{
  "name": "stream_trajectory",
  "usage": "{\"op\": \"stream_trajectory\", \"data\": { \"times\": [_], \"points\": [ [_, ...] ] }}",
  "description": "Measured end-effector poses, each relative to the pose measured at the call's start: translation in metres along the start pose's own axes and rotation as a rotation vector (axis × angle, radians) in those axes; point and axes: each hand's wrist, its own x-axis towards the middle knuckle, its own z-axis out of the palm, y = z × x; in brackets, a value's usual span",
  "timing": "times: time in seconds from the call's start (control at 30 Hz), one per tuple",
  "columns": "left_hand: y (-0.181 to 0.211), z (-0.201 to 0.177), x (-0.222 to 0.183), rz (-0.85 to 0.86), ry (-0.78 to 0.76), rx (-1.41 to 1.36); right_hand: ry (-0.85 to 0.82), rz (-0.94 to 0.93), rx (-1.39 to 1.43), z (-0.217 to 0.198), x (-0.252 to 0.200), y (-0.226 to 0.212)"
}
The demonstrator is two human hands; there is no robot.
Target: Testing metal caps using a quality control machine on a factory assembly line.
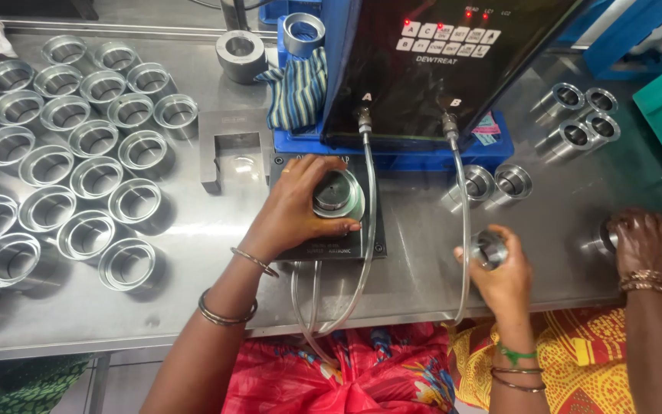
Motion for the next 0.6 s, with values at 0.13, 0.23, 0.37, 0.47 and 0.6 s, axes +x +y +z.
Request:
{"op": "stream_trajectory", "data": {
  "times": [0.13, 0.23, 0.37, 0.47, 0.6],
  "points": [
    [0.002, -0.002, 0.005, 0.002, -0.002, 0.010, -0.045, 0.352, 0.650, -0.021, 0.012, 0.003],
    [0.007, -0.006, 0.008, -0.003, 0.007, -0.003, 0.058, 0.236, 0.807, -0.051, 0.017, -0.035],
    [0.014, -0.024, 0.010, 0.049, 0.145, -0.035, 0.017, -0.116, 0.791, -0.061, 0.033, -0.102],
    [-0.003, -0.041, -0.002, 0.069, 0.285, -0.050, -0.097, -0.285, 0.722, -0.048, 0.045, -0.156],
    [-0.049, -0.056, -0.040, -0.086, 0.500, -0.040, -0.098, -0.566, 0.450, -0.027, 0.058, -0.218]
  ]
}}
